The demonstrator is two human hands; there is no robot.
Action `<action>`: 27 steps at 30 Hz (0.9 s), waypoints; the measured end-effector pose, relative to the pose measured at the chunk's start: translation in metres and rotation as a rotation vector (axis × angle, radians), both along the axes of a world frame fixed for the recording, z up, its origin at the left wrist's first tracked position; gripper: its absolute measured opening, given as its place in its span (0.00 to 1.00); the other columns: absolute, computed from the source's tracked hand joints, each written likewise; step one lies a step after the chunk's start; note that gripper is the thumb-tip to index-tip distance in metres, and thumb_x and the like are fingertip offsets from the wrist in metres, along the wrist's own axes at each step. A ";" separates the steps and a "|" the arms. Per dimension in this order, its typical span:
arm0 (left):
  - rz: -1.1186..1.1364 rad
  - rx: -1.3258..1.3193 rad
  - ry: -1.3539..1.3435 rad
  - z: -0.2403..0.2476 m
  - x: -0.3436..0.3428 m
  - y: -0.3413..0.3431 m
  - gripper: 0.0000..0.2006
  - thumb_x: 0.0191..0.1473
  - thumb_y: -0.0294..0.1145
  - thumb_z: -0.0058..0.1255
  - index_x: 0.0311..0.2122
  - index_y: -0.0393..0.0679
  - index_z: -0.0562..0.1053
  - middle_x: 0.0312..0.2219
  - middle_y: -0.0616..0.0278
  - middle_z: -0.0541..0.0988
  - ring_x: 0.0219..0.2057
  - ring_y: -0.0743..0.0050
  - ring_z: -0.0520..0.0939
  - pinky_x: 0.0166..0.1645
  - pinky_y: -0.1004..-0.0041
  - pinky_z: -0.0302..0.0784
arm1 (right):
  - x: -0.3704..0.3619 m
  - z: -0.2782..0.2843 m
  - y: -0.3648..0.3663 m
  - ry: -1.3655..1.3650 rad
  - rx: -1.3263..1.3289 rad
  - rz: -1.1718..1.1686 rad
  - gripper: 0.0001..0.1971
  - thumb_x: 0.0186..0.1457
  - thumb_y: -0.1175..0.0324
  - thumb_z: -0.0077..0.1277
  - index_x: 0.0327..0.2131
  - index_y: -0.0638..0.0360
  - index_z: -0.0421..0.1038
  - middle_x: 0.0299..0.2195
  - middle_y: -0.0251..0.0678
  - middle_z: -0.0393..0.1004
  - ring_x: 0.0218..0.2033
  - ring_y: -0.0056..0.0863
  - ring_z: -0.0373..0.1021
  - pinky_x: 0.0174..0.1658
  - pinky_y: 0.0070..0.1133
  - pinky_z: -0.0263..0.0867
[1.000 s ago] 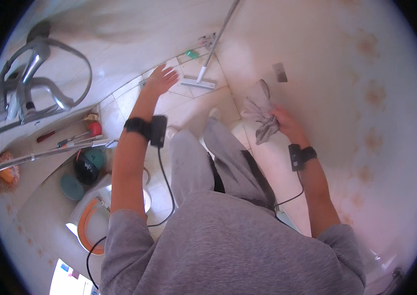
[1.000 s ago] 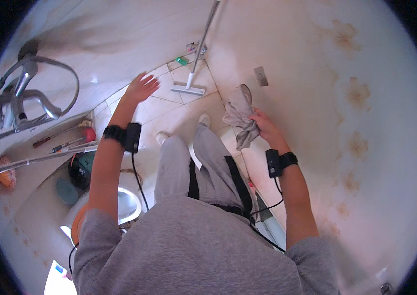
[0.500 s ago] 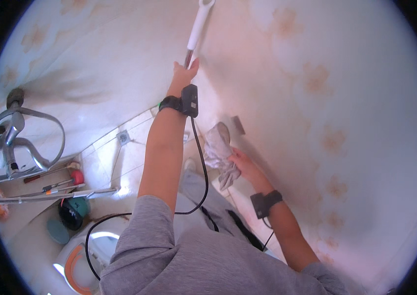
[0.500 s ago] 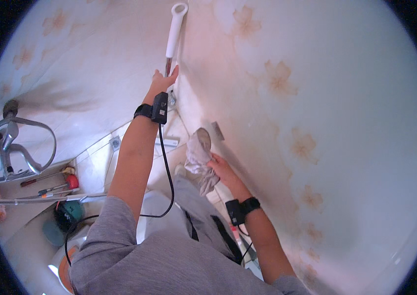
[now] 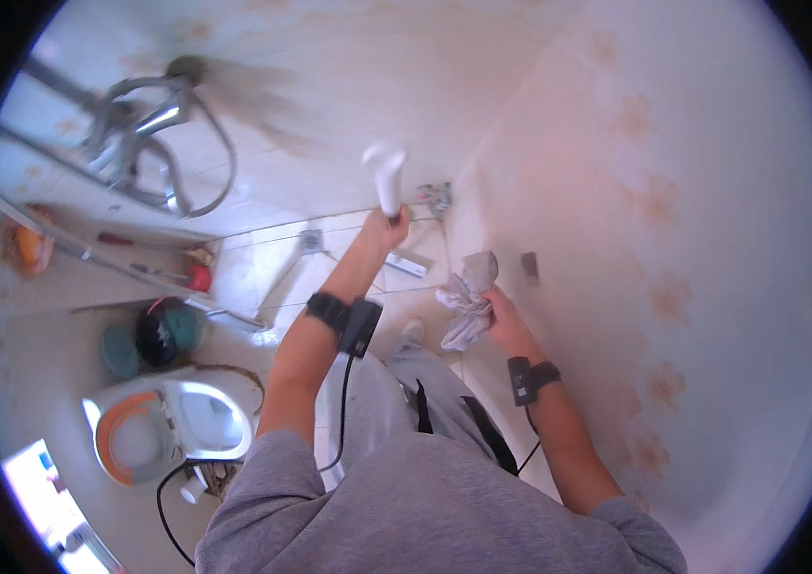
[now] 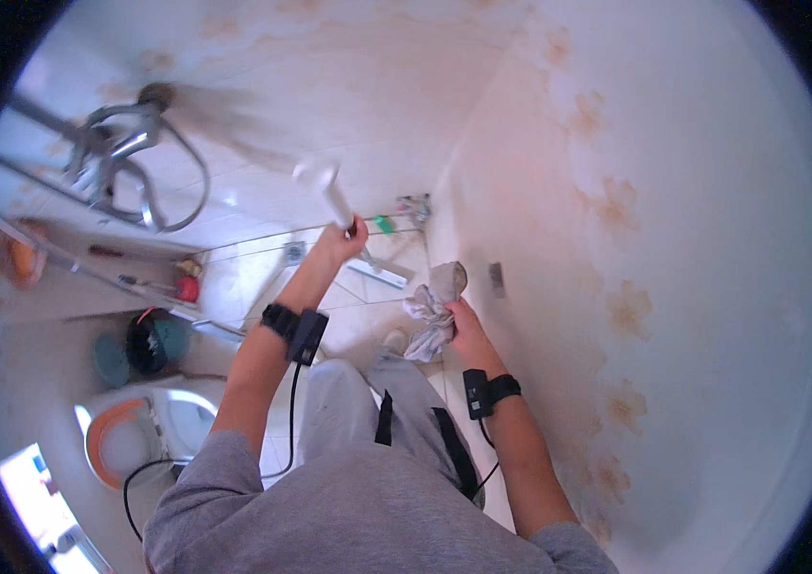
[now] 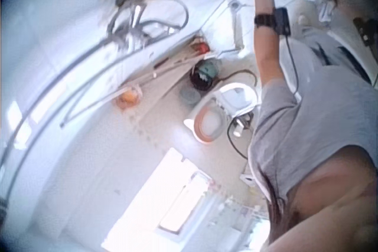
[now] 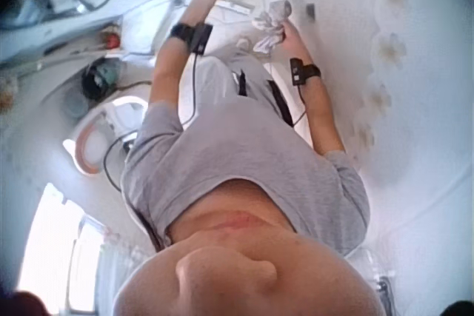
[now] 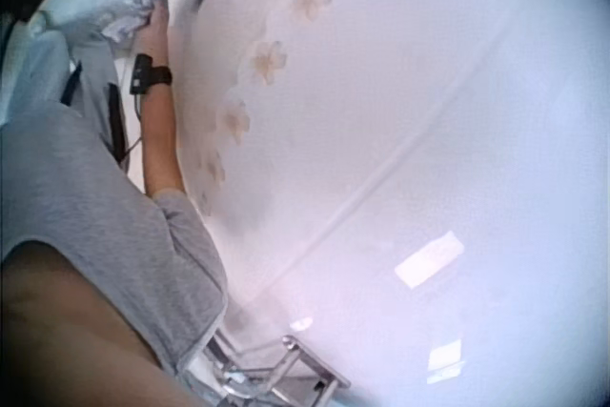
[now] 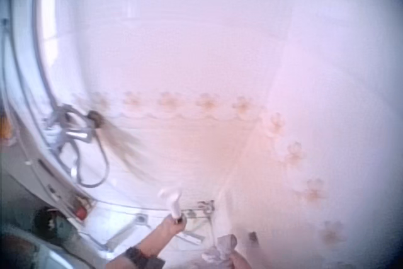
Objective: The person cleans the bathroom floor by first wiping it with a cloth, then spraying a cleaning solution from a green bottle, and finally mopping the floor with a mop. They also handle a white bottle and place it on the window sill.
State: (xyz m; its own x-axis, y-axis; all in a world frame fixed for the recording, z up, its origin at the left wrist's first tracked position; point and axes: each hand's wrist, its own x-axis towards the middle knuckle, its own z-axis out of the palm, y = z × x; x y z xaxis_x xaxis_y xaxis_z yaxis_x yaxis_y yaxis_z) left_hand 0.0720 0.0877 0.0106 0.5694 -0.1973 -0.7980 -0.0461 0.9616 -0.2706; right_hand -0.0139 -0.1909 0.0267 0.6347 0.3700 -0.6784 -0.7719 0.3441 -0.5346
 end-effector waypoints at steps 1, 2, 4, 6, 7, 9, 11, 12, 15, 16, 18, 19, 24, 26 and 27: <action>-0.075 -0.083 0.043 0.005 -0.026 0.017 0.04 0.46 0.24 0.42 0.23 0.38 0.63 0.19 0.58 0.67 0.23 0.68 0.71 0.27 0.74 0.74 | 0.004 0.003 0.005 -0.019 0.005 0.024 0.20 0.48 0.71 0.40 0.47 0.59 0.60 0.40 0.35 0.67 0.41 0.27 0.65 0.46 0.25 0.62; -0.014 -0.123 -0.051 0.008 -0.060 0.022 0.05 0.44 0.23 0.41 0.20 0.38 0.61 0.18 0.59 0.66 0.22 0.70 0.69 0.24 0.74 0.72 | 0.011 0.006 0.011 -0.047 0.009 0.046 0.20 0.48 0.71 0.40 0.47 0.59 0.60 0.40 0.35 0.67 0.41 0.27 0.65 0.46 0.25 0.62; -0.049 0.060 -0.052 0.030 -0.121 0.023 0.07 0.45 0.21 0.40 0.19 0.38 0.60 0.16 0.63 0.62 0.18 0.75 0.65 0.20 0.80 0.68 | 0.010 0.026 0.011 -0.174 0.007 0.093 0.20 0.47 0.71 0.40 0.47 0.60 0.60 0.41 0.35 0.67 0.42 0.27 0.64 0.45 0.25 0.62; -0.244 0.138 -0.208 0.052 -0.171 0.037 0.04 0.49 0.17 0.34 0.25 0.36 0.63 0.17 0.62 0.63 0.22 0.78 0.67 0.24 0.84 0.69 | 0.017 0.055 0.022 -0.226 -0.010 0.120 0.18 0.46 0.73 0.39 0.44 0.61 0.61 0.38 0.34 0.67 0.39 0.26 0.66 0.43 0.25 0.63; -0.303 0.160 -0.243 0.062 -0.190 0.038 0.04 0.49 0.19 0.35 0.24 0.36 0.61 0.17 0.63 0.63 0.19 0.80 0.65 0.21 0.85 0.66 | 0.019 0.075 0.032 -0.233 -0.069 0.109 0.17 0.46 0.74 0.39 0.42 0.62 0.62 0.37 0.34 0.68 0.37 0.25 0.66 0.42 0.25 0.64; -0.378 0.162 -0.147 0.078 -0.223 0.048 0.06 0.49 0.22 0.38 0.22 0.37 0.58 0.17 0.65 0.61 0.15 0.82 0.62 0.17 0.87 0.62 | 0.029 0.122 0.059 -0.348 -0.043 0.123 0.16 0.46 0.74 0.40 0.42 0.61 0.62 0.35 0.33 0.68 0.36 0.24 0.66 0.41 0.23 0.64; -0.486 0.144 -0.085 0.077 -0.237 0.075 0.08 0.49 0.23 0.39 0.20 0.40 0.58 0.15 0.67 0.62 0.14 0.83 0.63 0.16 0.86 0.62 | 0.055 0.167 0.116 -0.497 -0.007 0.184 0.15 0.47 0.72 0.42 0.42 0.60 0.63 0.34 0.33 0.68 0.36 0.23 0.65 0.40 0.21 0.63; -0.579 0.266 -0.143 0.074 -0.248 0.082 0.08 0.49 0.23 0.39 0.20 0.41 0.58 0.15 0.68 0.62 0.14 0.84 0.63 0.16 0.86 0.62 | 0.065 0.191 0.146 -0.544 -0.005 0.188 0.16 0.47 0.71 0.43 0.43 0.60 0.63 0.34 0.33 0.68 0.36 0.22 0.65 0.39 0.21 0.63; -0.645 0.397 -0.120 0.051 -0.271 0.095 0.08 0.48 0.28 0.41 0.19 0.40 0.64 0.12 0.61 0.66 0.16 0.70 0.69 0.21 0.74 0.67 | 0.088 0.257 0.236 -0.841 0.098 0.171 0.18 0.48 0.70 0.45 0.44 0.61 0.63 0.33 0.31 0.68 0.35 0.20 0.64 0.37 0.20 0.63; -0.650 0.526 -0.165 0.042 -0.280 0.096 0.07 0.47 0.26 0.42 0.20 0.39 0.64 0.13 0.60 0.67 0.16 0.69 0.70 0.22 0.73 0.68 | 0.095 0.276 0.266 -0.974 0.031 0.115 0.19 0.47 0.69 0.46 0.45 0.62 0.62 0.34 0.33 0.69 0.35 0.23 0.65 0.38 0.21 0.62; -0.564 0.527 -0.100 0.027 -0.297 0.098 0.04 0.46 0.24 0.43 0.22 0.38 0.64 0.15 0.58 0.68 0.17 0.67 0.70 0.23 0.71 0.70 | 0.106 0.306 0.333 -1.409 -0.145 0.023 0.21 0.46 0.66 0.47 0.45 0.62 0.62 0.38 0.37 0.68 0.38 0.31 0.65 0.40 0.24 0.61; -0.497 0.444 -0.029 0.020 -0.301 0.098 0.03 0.45 0.22 0.44 0.23 0.37 0.64 0.16 0.57 0.68 0.17 0.66 0.70 0.23 0.70 0.70 | 0.113 0.316 0.367 -1.693 -0.303 -0.068 0.22 0.46 0.64 0.48 0.45 0.62 0.62 0.42 0.40 0.67 0.42 0.35 0.63 0.42 0.27 0.60; -0.411 0.396 -0.126 0.002 -0.325 0.104 0.03 0.47 0.23 0.42 0.26 0.35 0.63 0.19 0.58 0.68 0.21 0.68 0.70 0.27 0.72 0.70 | 0.127 0.295 0.482 -1.833 -1.012 0.496 0.34 0.37 0.58 0.54 0.49 0.64 0.59 0.44 0.49 0.65 0.46 0.40 0.62 0.47 0.26 0.59; -0.325 0.404 -0.099 0.004 -0.331 0.108 0.04 0.47 0.23 0.42 0.27 0.35 0.62 0.20 0.57 0.68 0.21 0.68 0.70 0.28 0.71 0.70 | 0.136 0.292 0.494 -1.791 -0.909 0.456 0.36 0.35 0.55 0.55 0.49 0.61 0.59 0.45 0.47 0.65 0.46 0.40 0.62 0.47 0.26 0.59; -0.278 0.382 -0.075 0.008 -0.333 0.109 0.05 0.47 0.24 0.42 0.28 0.35 0.62 0.20 0.57 0.68 0.22 0.68 0.70 0.28 0.71 0.71 | 0.138 0.293 0.494 -1.733 -0.909 0.435 0.37 0.34 0.53 0.55 0.50 0.59 0.59 0.45 0.47 0.64 0.46 0.39 0.62 0.48 0.27 0.59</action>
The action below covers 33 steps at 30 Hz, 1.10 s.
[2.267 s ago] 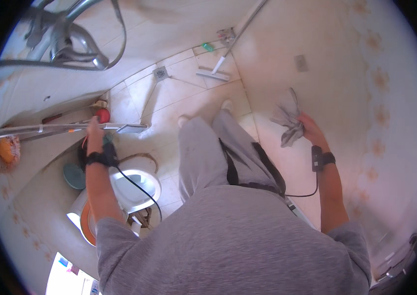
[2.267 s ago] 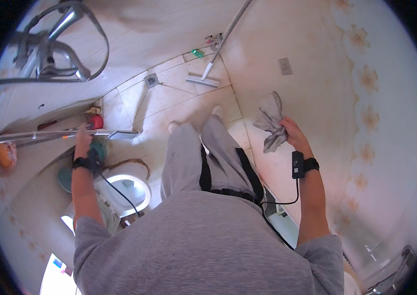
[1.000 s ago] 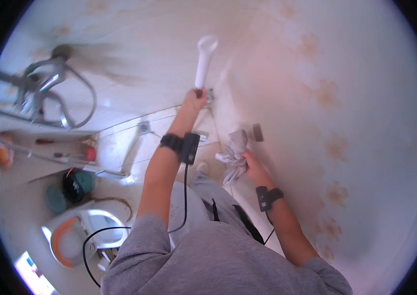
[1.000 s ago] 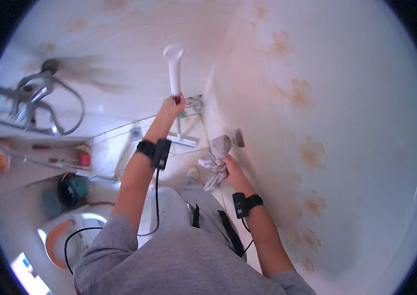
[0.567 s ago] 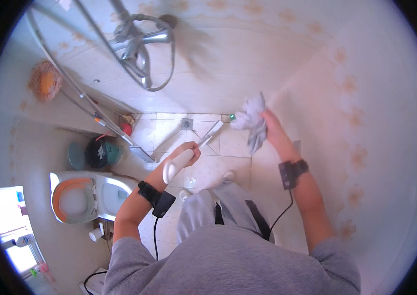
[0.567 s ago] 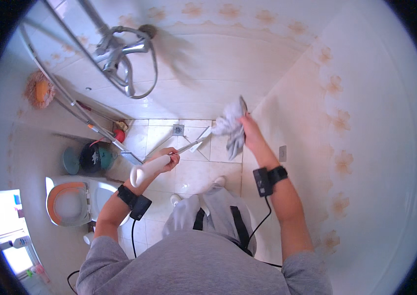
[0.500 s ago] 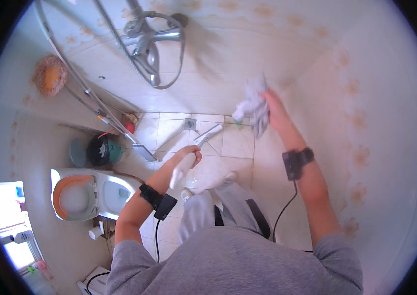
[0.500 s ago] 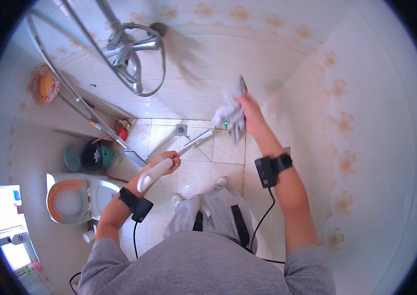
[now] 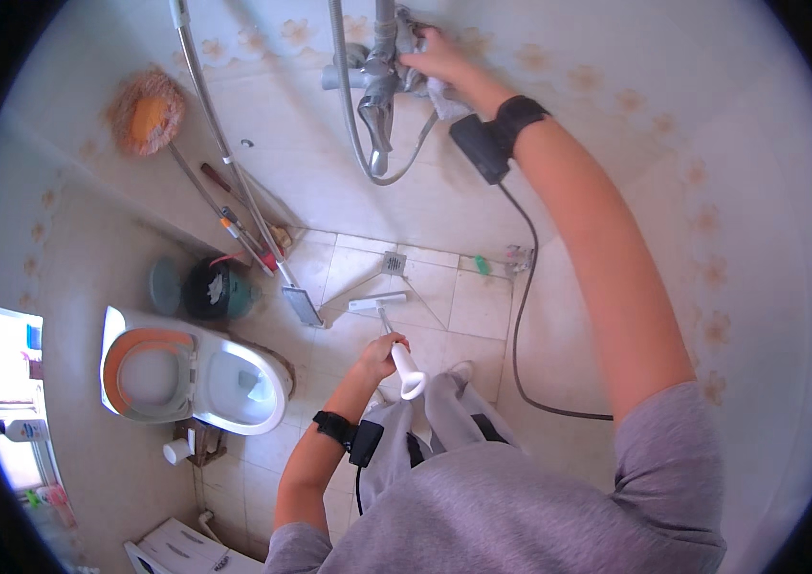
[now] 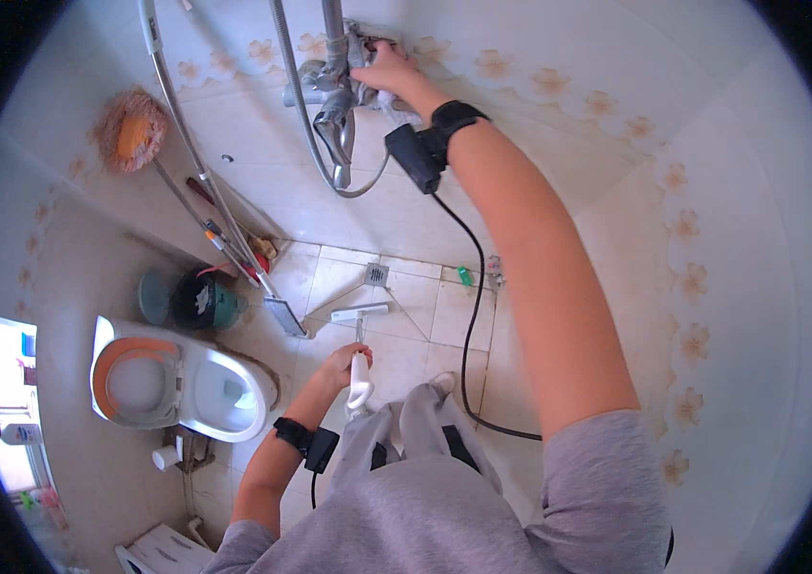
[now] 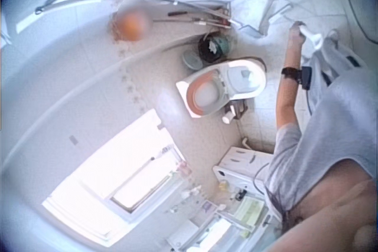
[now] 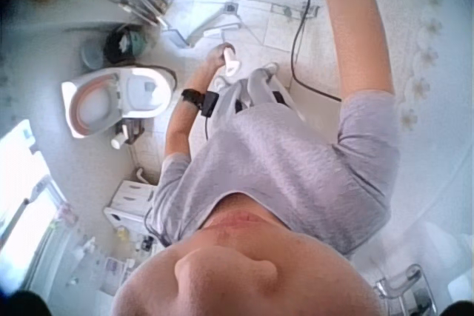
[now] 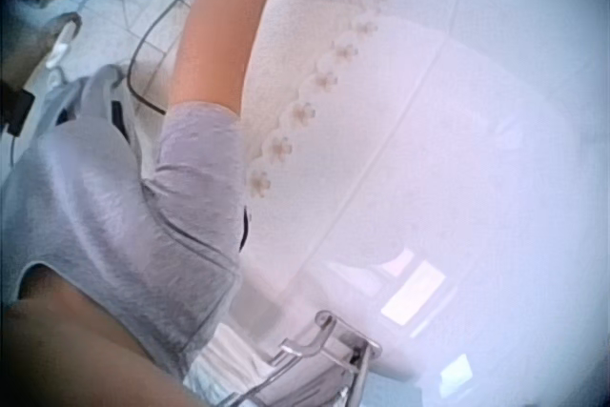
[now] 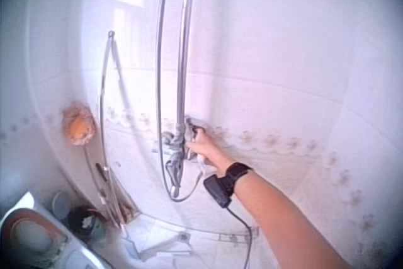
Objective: The person cleans the bathroom floor by first wiping it with a cloth, then spraying a cleaning solution from a green bottle, and finally mopping the floor with a mop. They also handle a white bottle and place it on the window sill.
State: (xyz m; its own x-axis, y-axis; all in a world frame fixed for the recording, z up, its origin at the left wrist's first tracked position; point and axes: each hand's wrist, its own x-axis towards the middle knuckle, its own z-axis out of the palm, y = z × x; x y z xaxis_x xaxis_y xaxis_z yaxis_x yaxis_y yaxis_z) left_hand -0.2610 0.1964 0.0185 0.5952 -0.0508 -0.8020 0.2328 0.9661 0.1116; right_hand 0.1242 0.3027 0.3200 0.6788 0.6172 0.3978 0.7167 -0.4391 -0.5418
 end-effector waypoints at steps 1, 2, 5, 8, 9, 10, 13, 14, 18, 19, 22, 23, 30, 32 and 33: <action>0.021 0.013 0.014 0.005 -0.002 0.000 0.06 0.47 0.24 0.43 0.29 0.34 0.61 0.21 0.57 0.68 0.22 0.67 0.71 0.28 0.71 0.71 | 0.003 0.004 -0.004 0.209 0.025 0.086 0.35 0.34 0.47 0.50 0.50 0.46 0.60 0.49 0.38 0.63 0.51 0.37 0.58 0.53 0.35 0.51; 0.050 0.021 0.050 0.011 -0.004 0.000 0.07 0.47 0.25 0.43 0.30 0.34 0.61 0.21 0.57 0.68 0.22 0.67 0.71 0.29 0.70 0.72 | 0.003 0.008 -0.010 0.231 -0.017 0.110 0.35 0.34 0.47 0.50 0.50 0.45 0.61 0.47 0.38 0.64 0.50 0.37 0.59 0.52 0.34 0.52; 0.115 -0.053 0.079 0.037 -0.006 -0.004 0.10 0.48 0.27 0.45 0.33 0.34 0.59 0.23 0.56 0.68 0.23 0.66 0.71 0.31 0.70 0.73 | -0.006 0.013 -0.030 -0.047 -0.020 -0.091 0.28 0.37 0.49 0.48 0.44 0.48 0.66 0.39 0.37 0.71 0.42 0.34 0.66 0.48 0.31 0.57; 0.183 -0.122 0.111 0.059 -0.012 -0.014 0.10 0.48 0.27 0.45 0.32 0.35 0.59 0.22 0.57 0.67 0.24 0.66 0.71 0.32 0.71 0.74 | -0.028 -0.017 -0.060 -0.177 0.338 -0.088 0.20 0.41 0.54 0.46 0.38 0.50 0.69 0.35 0.35 0.73 0.37 0.34 0.68 0.43 0.29 0.60; 0.219 -0.157 0.104 0.063 -0.015 -0.019 0.10 0.48 0.28 0.46 0.31 0.35 0.60 0.21 0.58 0.67 0.24 0.66 0.71 0.32 0.72 0.74 | -0.043 -0.045 -0.081 0.121 0.514 0.170 0.14 0.46 0.58 0.45 0.35 0.54 0.70 0.33 0.35 0.72 0.37 0.31 0.68 0.41 0.26 0.61; 0.186 -0.165 0.132 0.067 -0.022 -0.024 0.09 0.48 0.28 0.45 0.30 0.36 0.60 0.20 0.59 0.67 0.22 0.68 0.71 0.30 0.73 0.73 | -0.071 -0.081 -0.101 0.334 0.391 0.191 0.13 0.47 0.60 0.46 0.35 0.55 0.69 0.34 0.36 0.71 0.36 0.28 0.67 0.40 0.25 0.61; 0.083 -0.272 0.064 0.070 -0.034 -0.026 0.07 0.49 0.26 0.44 0.24 0.40 0.61 0.15 0.65 0.65 0.16 0.78 0.68 0.20 0.79 0.68 | -0.176 -0.205 -0.164 0.466 -0.128 0.362 0.21 0.49 0.59 0.47 0.43 0.63 0.62 0.37 0.41 0.68 0.37 0.28 0.66 0.36 0.25 0.64; 0.015 -0.249 0.005 0.073 -0.037 -0.028 0.07 0.50 0.27 0.43 0.23 0.41 0.60 0.15 0.66 0.65 0.15 0.81 0.67 0.19 0.81 0.67 | -0.205 -0.238 -0.184 1.004 -0.248 0.362 0.29 0.47 0.54 0.50 0.48 0.64 0.55 0.43 0.45 0.62 0.42 0.33 0.63 0.38 0.27 0.65; -0.358 0.100 -0.019 0.087 -0.047 -0.034 0.06 0.52 0.23 0.39 0.35 0.43 0.59 0.16 0.70 0.62 0.13 0.87 0.63 0.17 0.87 0.63 | -0.293 -0.330 -0.236 2.213 -0.120 -0.019 0.39 0.43 0.50 0.53 0.52 0.65 0.48 0.47 0.51 0.57 0.46 0.40 0.61 0.44 0.33 0.64; -0.394 0.076 0.068 0.091 -0.049 -0.036 0.11 0.52 0.23 0.39 0.40 0.46 0.57 0.17 0.68 0.62 0.13 0.87 0.63 0.17 0.87 0.64 | -0.305 -0.344 -0.233 2.449 -0.020 -0.213 0.35 0.44 0.50 0.52 0.49 0.63 0.52 0.44 0.48 0.59 0.44 0.39 0.62 0.44 0.33 0.64; -0.452 -0.027 0.128 0.097 -0.048 -0.043 0.21 0.50 0.23 0.43 0.47 0.50 0.51 0.21 0.64 0.65 0.15 0.83 0.65 0.17 0.82 0.66 | -0.333 -0.370 -0.244 2.483 0.363 -0.286 0.22 0.47 0.55 0.49 0.37 0.65 0.60 0.34 0.43 0.64 0.35 0.36 0.65 0.37 0.29 0.66; -0.469 -0.023 0.200 0.096 -0.045 -0.045 0.23 0.49 0.23 0.44 0.48 0.50 0.50 0.22 0.63 0.66 0.15 0.81 0.66 0.17 0.79 0.66 | -0.340 -0.376 -0.247 2.394 0.413 -0.314 0.18 0.48 0.58 0.48 0.32 0.67 0.61 0.30 0.42 0.65 0.32 0.35 0.66 0.34 0.28 0.66; -0.734 -0.107 0.407 0.087 -0.035 -0.060 0.15 0.52 0.41 0.44 0.43 0.48 0.59 0.19 0.67 0.63 0.13 0.83 0.61 0.17 0.81 0.62 | -0.340 -0.412 -0.262 2.191 0.754 -0.892 0.12 0.51 0.64 0.39 0.23 0.65 0.57 0.13 0.38 0.57 0.12 0.31 0.58 0.15 0.28 0.57; -0.838 -0.106 0.371 0.078 -0.035 -0.059 0.15 0.52 0.45 0.42 0.41 0.48 0.60 0.18 0.68 0.63 0.12 0.83 0.60 0.15 0.82 0.59 | -0.325 -0.422 -0.269 2.122 0.689 -0.936 0.14 0.52 0.62 0.38 0.23 0.63 0.55 0.13 0.37 0.56 0.11 0.30 0.57 0.15 0.28 0.57; -0.833 -0.107 0.318 0.071 -0.035 -0.062 0.15 0.53 0.45 0.40 0.41 0.48 0.60 0.17 0.68 0.62 0.12 0.83 0.60 0.14 0.82 0.55 | -0.319 -0.427 -0.273 2.136 0.671 -0.936 0.13 0.53 0.61 0.38 0.23 0.62 0.55 0.13 0.37 0.56 0.11 0.29 0.57 0.15 0.28 0.57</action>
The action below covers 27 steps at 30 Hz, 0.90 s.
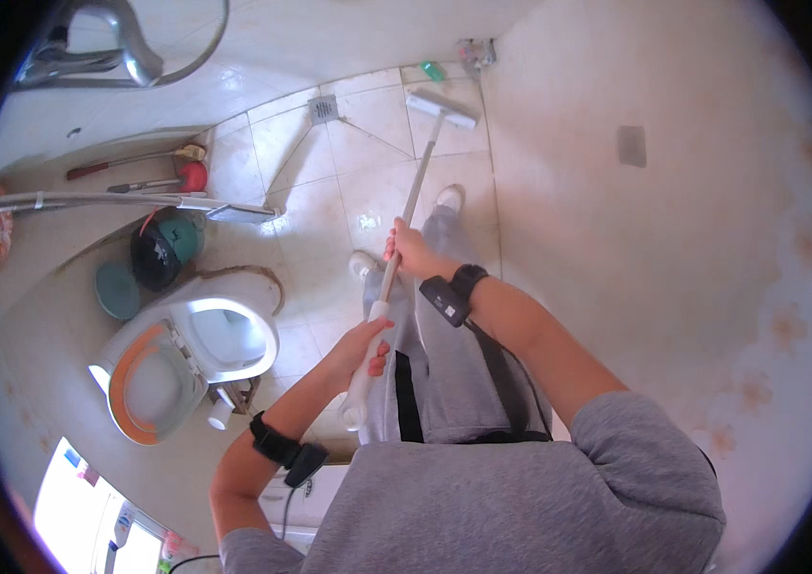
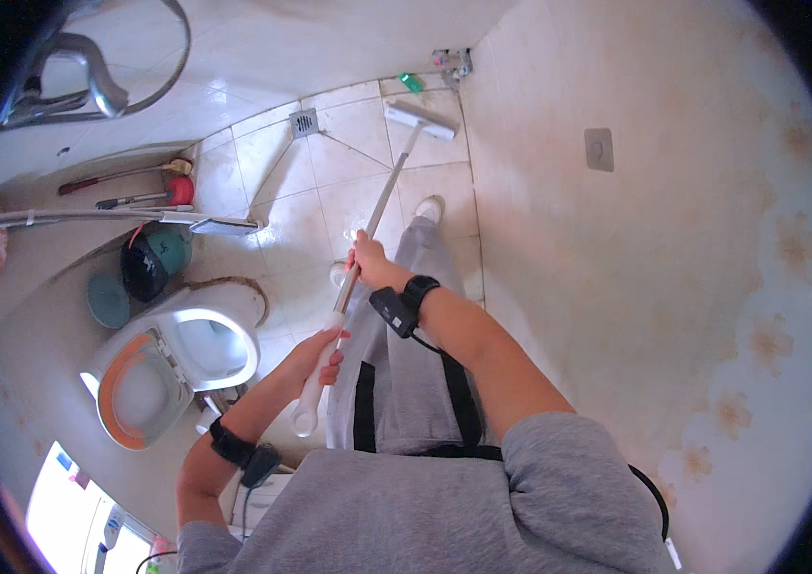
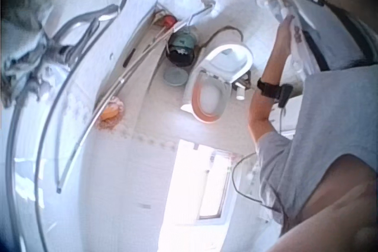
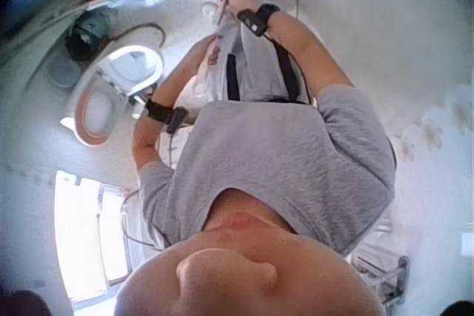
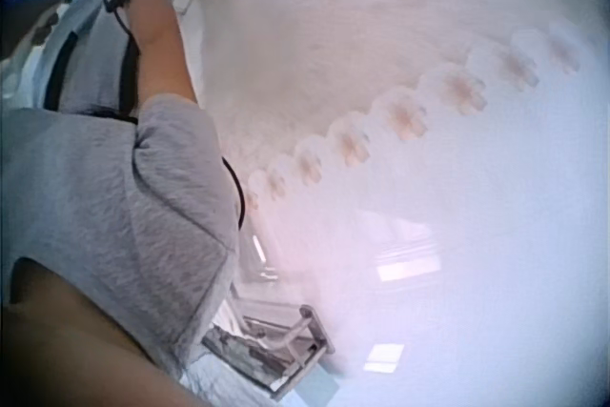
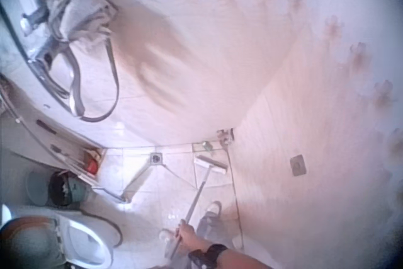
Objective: The person cleans the bathroom floor by first wiping it with a cloth, then spraying a cleaning solution from a green bottle, and finally mopping the floor with a mop. They also handle a white bottle and place it on the window sill.
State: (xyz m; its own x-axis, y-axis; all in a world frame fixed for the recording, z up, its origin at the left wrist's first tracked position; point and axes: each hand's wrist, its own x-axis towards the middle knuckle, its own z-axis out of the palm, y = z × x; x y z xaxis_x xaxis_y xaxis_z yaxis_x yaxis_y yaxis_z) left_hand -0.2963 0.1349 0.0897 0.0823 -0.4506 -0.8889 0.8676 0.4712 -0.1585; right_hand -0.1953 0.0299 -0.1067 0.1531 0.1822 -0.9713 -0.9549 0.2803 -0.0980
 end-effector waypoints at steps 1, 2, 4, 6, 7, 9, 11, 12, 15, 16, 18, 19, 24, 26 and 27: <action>0.010 -0.005 -0.004 -0.010 0.002 0.000 0.15 0.53 0.46 0.40 0.41 0.48 0.60 0.17 0.68 0.62 0.12 0.83 0.60 0.14 0.82 0.55 | 0.007 -0.007 -0.003 0.014 -0.015 0.011 0.13 0.53 0.61 0.38 0.23 0.62 0.55 0.13 0.36 0.56 0.12 0.29 0.57 0.15 0.28 0.57; 0.009 -0.013 0.001 -0.021 0.004 -0.001 0.15 0.53 0.46 0.40 0.40 0.48 0.60 0.17 0.68 0.62 0.12 0.83 0.60 0.14 0.82 0.55 | 0.012 -0.014 -0.004 0.004 -0.014 -0.015 0.15 0.55 0.60 0.37 0.23 0.61 0.55 0.12 0.36 0.55 0.11 0.29 0.55 0.14 0.28 0.57; -0.008 -0.003 0.004 -0.036 -0.001 -0.006 0.16 0.53 0.47 0.40 0.40 0.48 0.60 0.16 0.68 0.62 0.12 0.83 0.59 0.14 0.82 0.55 | 0.013 -0.025 -0.007 0.018 -0.057 0.017 0.17 0.56 0.57 0.36 0.23 0.62 0.55 0.11 0.37 0.56 0.10 0.29 0.56 0.14 0.29 0.56; -0.044 0.052 -0.005 -0.042 -0.012 -0.006 0.17 0.53 0.49 0.40 0.40 0.49 0.60 0.15 0.69 0.61 0.11 0.83 0.58 0.14 0.82 0.55 | 0.001 -0.028 -0.006 -0.144 -0.052 0.223 0.21 0.56 0.52 0.33 0.24 0.64 0.55 0.10 0.39 0.58 0.08 0.31 0.58 0.13 0.29 0.57; -0.071 0.061 0.008 -0.039 -0.021 -0.005 0.17 0.53 0.50 0.39 0.40 0.49 0.60 0.14 0.70 0.61 0.10 0.84 0.58 0.13 0.82 0.54 | -0.011 -0.027 -0.005 -0.150 -0.033 0.342 0.21 0.56 0.52 0.33 0.24 0.63 0.55 0.11 0.38 0.59 0.09 0.31 0.59 0.13 0.29 0.56; -0.157 0.106 0.057 -0.023 -0.043 0.003 0.18 0.53 0.51 0.38 0.40 0.48 0.61 0.12 0.72 0.61 0.09 0.87 0.57 0.12 0.83 0.53 | -0.040 -0.020 0.004 -0.109 -0.070 0.555 0.22 0.56 0.51 0.32 0.24 0.63 0.56 0.12 0.38 0.60 0.10 0.32 0.60 0.13 0.29 0.56; -0.187 0.123 0.094 -0.006 -0.060 0.014 0.19 0.53 0.53 0.38 0.40 0.48 0.61 0.11 0.73 0.60 0.08 0.87 0.57 0.11 0.83 0.52 | -0.071 -0.009 0.027 0.055 -0.183 0.283 0.23 0.56 0.50 0.30 0.24 0.64 0.58 0.11 0.39 0.62 0.10 0.33 0.61 0.14 0.29 0.56; -0.213 0.136 0.127 -0.002 -0.063 0.021 0.20 0.52 0.53 0.38 0.40 0.48 0.61 0.11 0.73 0.60 0.08 0.87 0.57 0.11 0.83 0.52 | -0.076 -0.010 0.029 0.022 -0.166 0.278 0.23 0.56 0.50 0.30 0.23 0.64 0.58 0.11 0.39 0.62 0.10 0.34 0.61 0.14 0.30 0.57; -0.219 0.122 0.058 -0.007 -0.050 0.032 0.20 0.52 0.54 0.38 0.40 0.48 0.60 0.11 0.73 0.59 0.08 0.87 0.57 0.11 0.84 0.52 | -0.067 -0.018 0.034 0.061 -0.093 0.269 0.22 0.56 0.52 0.30 0.24 0.64 0.57 0.11 0.40 0.61 0.09 0.34 0.61 0.15 0.31 0.59; -0.242 0.128 -0.004 -0.014 -0.042 0.032 0.21 0.52 0.55 0.38 0.40 0.48 0.60 0.11 0.73 0.60 0.08 0.87 0.57 0.12 0.84 0.52 | -0.054 -0.027 0.031 0.042 -0.061 0.228 0.21 0.57 0.52 0.31 0.26 0.64 0.56 0.11 0.41 0.61 0.09 0.34 0.61 0.15 0.31 0.61; -0.178 0.099 -0.098 -0.035 -0.019 0.026 0.21 0.52 0.55 0.38 0.41 0.48 0.60 0.11 0.73 0.60 0.08 0.86 0.57 0.12 0.84 0.52 | -0.021 -0.046 0.025 -0.176 -0.063 0.372 0.20 0.57 0.53 0.31 0.27 0.64 0.55 0.11 0.41 0.60 0.09 0.34 0.60 0.15 0.32 0.63; -0.178 0.115 -0.099 -0.046 -0.010 0.021 0.22 0.52 0.56 0.38 0.41 0.48 0.60 0.11 0.73 0.60 0.08 0.86 0.57 0.12 0.84 0.52 | -0.006 -0.055 0.019 -0.345 -0.139 0.633 0.19 0.57 0.54 0.31 0.26 0.64 0.55 0.11 0.41 0.59 0.10 0.34 0.60 0.16 0.33 0.62; -0.177 0.170 -0.071 -0.058 -0.019 0.001 0.22 0.51 0.56 0.38 0.41 0.48 0.60 0.11 0.72 0.60 0.08 0.85 0.57 0.12 0.83 0.53 | -0.006 -0.067 0.003 -0.152 -0.052 0.340 0.18 0.58 0.59 0.29 0.22 0.63 0.56 0.11 0.42 0.63 0.10 0.37 0.65 0.12 0.32 0.59; -0.205 0.175 -0.065 -0.045 -0.039 0.010 0.22 0.51 0.57 0.38 0.40 0.48 0.60 0.12 0.72 0.61 0.08 0.85 0.57 0.12 0.82 0.53 | -0.034 -0.054 0.014 -0.242 -0.087 0.498 0.21 0.57 0.52 0.30 0.24 0.62 0.56 0.10 0.40 0.62 0.08 0.38 0.64 0.12 0.31 0.60; -0.218 0.174 -0.006 -0.037 -0.050 0.016 0.22 0.51 0.56 0.38 0.41 0.48 0.60 0.12 0.72 0.62 0.09 0.85 0.58 0.13 0.82 0.54 | -0.049 -0.046 0.020 -0.203 0.000 0.455 0.21 0.57 0.51 0.30 0.26 0.62 0.57 0.12 0.41 0.64 0.11 0.38 0.66 0.14 0.30 0.62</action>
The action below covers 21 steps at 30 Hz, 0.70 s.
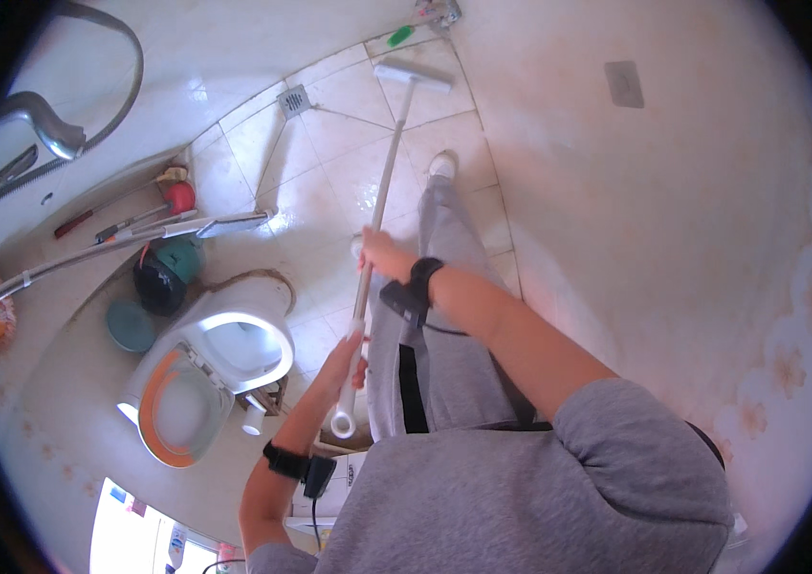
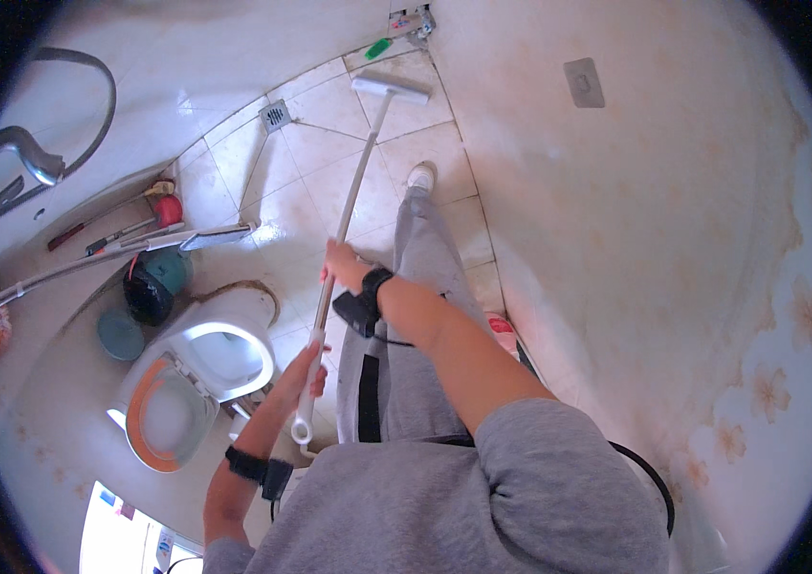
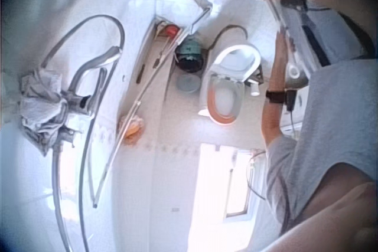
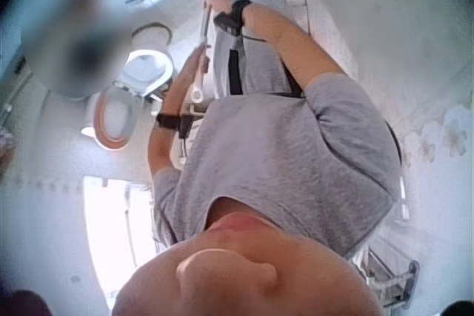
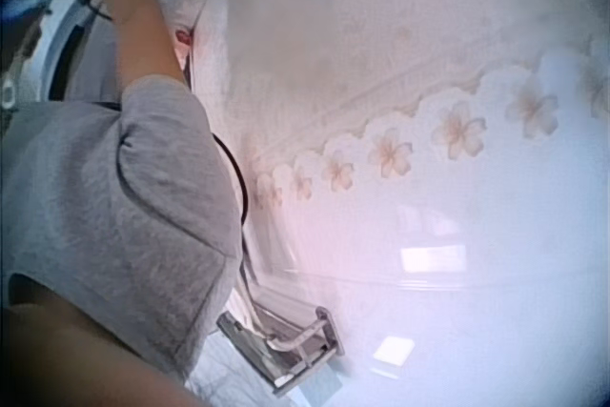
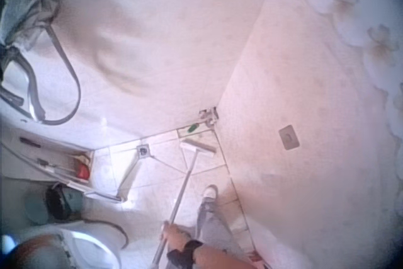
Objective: The person cleans the bathroom floor by first wiping it with a cloth, then spraying a cleaning solution from a green bottle, and finally mopping the floor with a mop. They also handle a white bottle and place it on the window sill.
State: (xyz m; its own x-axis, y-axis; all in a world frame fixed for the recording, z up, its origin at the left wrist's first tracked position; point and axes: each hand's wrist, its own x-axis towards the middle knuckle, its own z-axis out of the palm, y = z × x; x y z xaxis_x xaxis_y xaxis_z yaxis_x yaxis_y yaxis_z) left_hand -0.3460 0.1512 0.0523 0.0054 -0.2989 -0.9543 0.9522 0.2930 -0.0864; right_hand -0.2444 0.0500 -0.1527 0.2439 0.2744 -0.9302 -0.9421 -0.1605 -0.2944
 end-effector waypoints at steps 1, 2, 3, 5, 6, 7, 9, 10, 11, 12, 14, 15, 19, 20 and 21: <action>0.017 -0.015 0.027 0.007 -0.010 0.005 0.22 0.52 0.56 0.37 0.41 0.48 0.60 0.13 0.72 0.63 0.10 0.85 0.61 0.14 0.82 0.56 | -0.010 0.007 0.004 0.101 -0.023 0.010 0.22 0.56 0.49 0.30 0.29 0.62 0.58 0.15 0.42 0.66 0.14 0.38 0.68 0.16 0.30 0.64; 0.022 -0.006 0.086 0.012 -0.019 0.011 0.22 0.52 0.56 0.37 0.41 0.47 0.61 0.15 0.71 0.63 0.12 0.84 0.63 0.15 0.81 0.58 | -0.015 0.011 0.008 0.164 0.060 -0.051 0.22 0.56 0.48 0.30 0.30 0.62 0.58 0.17 0.43 0.66 0.17 0.38 0.69 0.18 0.30 0.65; -0.020 0.044 0.031 0.012 -0.026 0.017 0.22 0.52 0.54 0.37 0.41 0.46 0.62 0.15 0.70 0.64 0.12 0.83 0.64 0.15 0.80 0.60 | -0.019 0.014 0.010 0.255 0.077 -0.099 0.23 0.56 0.47 0.30 0.32 0.62 0.58 0.20 0.45 0.67 0.20 0.38 0.70 0.21 0.31 0.67; -0.110 0.156 -0.054 0.006 -0.034 0.030 0.20 0.53 0.51 0.38 0.40 0.43 0.63 0.16 0.68 0.65 0.13 0.81 0.65 0.16 0.78 0.63 | -0.014 0.012 0.004 0.408 0.243 -0.044 0.32 0.54 0.41 0.25 0.37 0.66 0.60 0.31 0.47 0.69 0.33 0.36 0.70 0.38 0.30 0.67; -0.161 0.217 -0.126 -0.002 -0.035 0.038 0.18 0.53 0.47 0.40 0.37 0.41 0.64 0.18 0.65 0.67 0.15 0.78 0.68 0.18 0.77 0.67 | -0.006 0.007 -0.008 0.367 0.279 0.023 0.32 0.54 0.41 0.25 0.39 0.66 0.60 0.32 0.47 0.69 0.33 0.36 0.70 0.39 0.31 0.67; -0.272 0.245 -0.112 -0.011 -0.036 0.048 0.18 0.52 0.46 0.42 0.37 0.40 0.63 0.19 0.64 0.68 0.16 0.77 0.69 0.19 0.76 0.68 | 0.004 0.000 -0.025 0.339 0.317 0.096 0.32 0.55 0.42 0.25 0.41 0.66 0.59 0.33 0.47 0.69 0.33 0.37 0.70 0.40 0.31 0.66; -0.459 0.273 -0.075 -0.033 -0.041 0.070 0.17 0.50 0.44 0.45 0.35 0.38 0.63 0.20 0.61 0.70 0.17 0.76 0.72 0.20 0.75 0.71 | 0.018 -0.016 -0.058 0.227 0.292 0.219 0.31 0.55 0.43 0.24 0.44 0.64 0.58 0.36 0.47 0.69 0.35 0.37 0.69 0.40 0.31 0.65; -0.531 0.287 -0.070 -0.045 -0.046 0.078 0.18 0.49 0.42 0.47 0.35 0.37 0.62 0.21 0.60 0.71 0.18 0.75 0.73 0.20 0.74 0.72 | 0.022 -0.022 -0.073 0.148 0.194 0.270 0.31 0.56 0.43 0.24 0.45 0.63 0.58 0.38 0.47 0.69 0.36 0.37 0.69 0.41 0.31 0.65; -0.602 0.323 -0.136 -0.054 -0.053 0.084 0.19 0.47 0.41 0.50 0.35 0.36 0.62 0.21 0.59 0.71 0.17 0.74 0.74 0.19 0.74 0.72 | 0.025 -0.026 -0.090 0.153 0.169 0.225 0.29 0.55 0.44 0.26 0.43 0.62 0.60 0.34 0.43 0.70 0.34 0.35 0.69 0.39 0.30 0.64; -0.669 0.371 -0.123 -0.061 -0.059 0.090 0.19 0.46 0.39 0.52 0.36 0.36 0.61 0.20 0.59 0.71 0.18 0.77 0.74 0.18 0.76 0.71 | 0.028 -0.029 -0.106 0.183 0.040 0.182 0.27 0.54 0.46 0.28 0.40 0.61 0.62 0.31 0.40 0.71 0.31 0.32 0.69 0.38 0.28 0.64; -0.704 0.403 -0.157 -0.071 -0.068 0.097 0.18 0.45 0.38 0.50 0.38 0.39 0.61 0.20 0.54 0.73 0.21 0.66 0.77 0.23 0.68 0.73 | 0.031 -0.029 -0.131 0.131 0.038 0.233 0.22 0.54 0.51 0.31 0.40 0.60 0.62 0.30 0.39 0.71 0.31 0.31 0.69 0.36 0.28 0.64; -0.843 0.560 -0.265 -0.071 -0.070 0.100 0.18 0.45 0.38 0.49 0.39 0.40 0.61 0.20 0.52 0.73 0.23 0.61 0.77 0.25 0.65 0.73 | 0.032 -0.028 -0.136 0.132 -0.041 0.266 0.19 0.53 0.54 0.33 0.39 0.60 0.62 0.30 0.39 0.71 0.31 0.30 0.69 0.36 0.27 0.64; -1.237 0.941 -0.359 -0.040 -0.039 0.109 0.18 0.45 0.39 0.45 0.42 0.45 0.63 0.28 0.48 0.74 0.31 0.46 0.75 0.35 0.56 0.70 | 0.035 -0.024 -0.134 0.136 -0.023 0.260 0.13 0.51 0.62 0.37 0.39 0.58 0.63 0.29 0.37 0.71 0.28 0.28 0.69 0.32 0.27 0.65; -1.341 1.007 -0.379 -0.022 -0.023 0.113 0.18 0.46 0.39 0.45 0.42 0.46 0.63 0.29 0.50 0.74 0.31 0.49 0.76 0.34 0.57 0.71 | 0.037 -0.023 -0.130 0.129 0.001 0.273 0.13 0.51 0.62 0.37 0.38 0.58 0.63 0.28 0.37 0.72 0.28 0.27 0.69 0.31 0.26 0.65; -1.410 1.080 -0.428 -0.001 -0.004 0.117 0.18 0.47 0.39 0.46 0.43 0.47 0.63 0.30 0.52 0.73 0.31 0.51 0.76 0.34 0.59 0.71 | 0.039 -0.024 -0.123 0.121 -0.002 0.289 0.13 0.51 0.63 0.37 0.38 0.58 0.63 0.28 0.37 0.72 0.27 0.27 0.69 0.31 0.26 0.65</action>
